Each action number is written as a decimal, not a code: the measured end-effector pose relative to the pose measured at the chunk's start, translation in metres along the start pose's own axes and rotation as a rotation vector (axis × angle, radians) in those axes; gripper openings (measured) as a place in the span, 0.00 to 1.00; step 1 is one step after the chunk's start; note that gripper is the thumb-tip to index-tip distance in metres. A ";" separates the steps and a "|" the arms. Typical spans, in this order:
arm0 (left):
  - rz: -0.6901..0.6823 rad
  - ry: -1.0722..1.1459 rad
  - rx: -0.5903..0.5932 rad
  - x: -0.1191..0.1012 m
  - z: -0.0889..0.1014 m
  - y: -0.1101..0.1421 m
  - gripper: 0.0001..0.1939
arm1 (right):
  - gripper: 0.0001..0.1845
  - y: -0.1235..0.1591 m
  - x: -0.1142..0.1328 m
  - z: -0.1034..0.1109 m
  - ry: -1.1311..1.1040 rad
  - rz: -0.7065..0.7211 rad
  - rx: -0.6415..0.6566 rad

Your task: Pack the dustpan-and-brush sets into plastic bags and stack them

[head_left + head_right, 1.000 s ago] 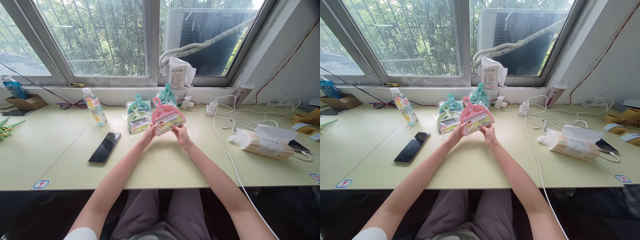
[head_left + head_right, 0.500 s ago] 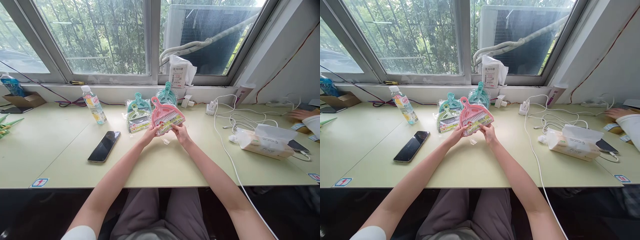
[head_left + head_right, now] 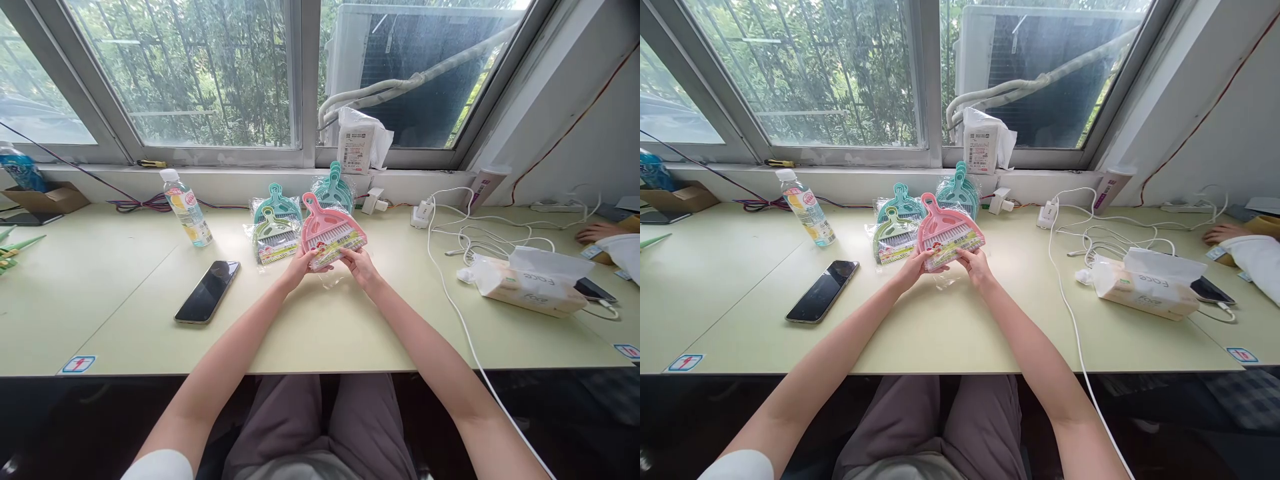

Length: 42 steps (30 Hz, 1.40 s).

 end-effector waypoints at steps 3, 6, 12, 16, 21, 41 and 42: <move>-0.009 0.023 0.016 -0.002 -0.001 0.001 0.33 | 0.16 -0.001 -0.001 0.000 0.001 -0.003 0.004; -0.026 0.025 0.054 -0.001 0.001 0.001 0.32 | 0.18 -0.002 -0.002 0.000 0.006 -0.003 0.005; -0.013 0.024 0.044 0.003 0.003 -0.002 0.37 | 0.17 0.001 -0.001 0.000 0.015 0.014 0.007; -0.019 0.056 0.022 0.003 0.001 -0.003 0.38 | 0.18 0.004 0.003 -0.002 0.021 0.014 0.026; -0.019 0.047 0.022 0.001 0.001 -0.003 0.37 | 0.19 0.003 0.002 -0.003 0.028 0.015 0.023; 0.007 0.134 -0.137 0.002 0.040 -0.029 0.30 | 0.09 0.005 0.042 0.009 0.499 0.173 0.113; 0.023 0.144 -0.208 0.001 0.047 -0.032 0.29 | 0.08 0.005 0.049 0.012 0.589 0.316 0.073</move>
Point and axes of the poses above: each hand's wrist, its own y-axis away from the middle knuckle, its own z-axis out of the back of the hand, x = y × z, the point moved 3 cm from there along -y, towards the middle knuckle, and after that the axes turned 12 degrees about -x, right-handed, at the moved point
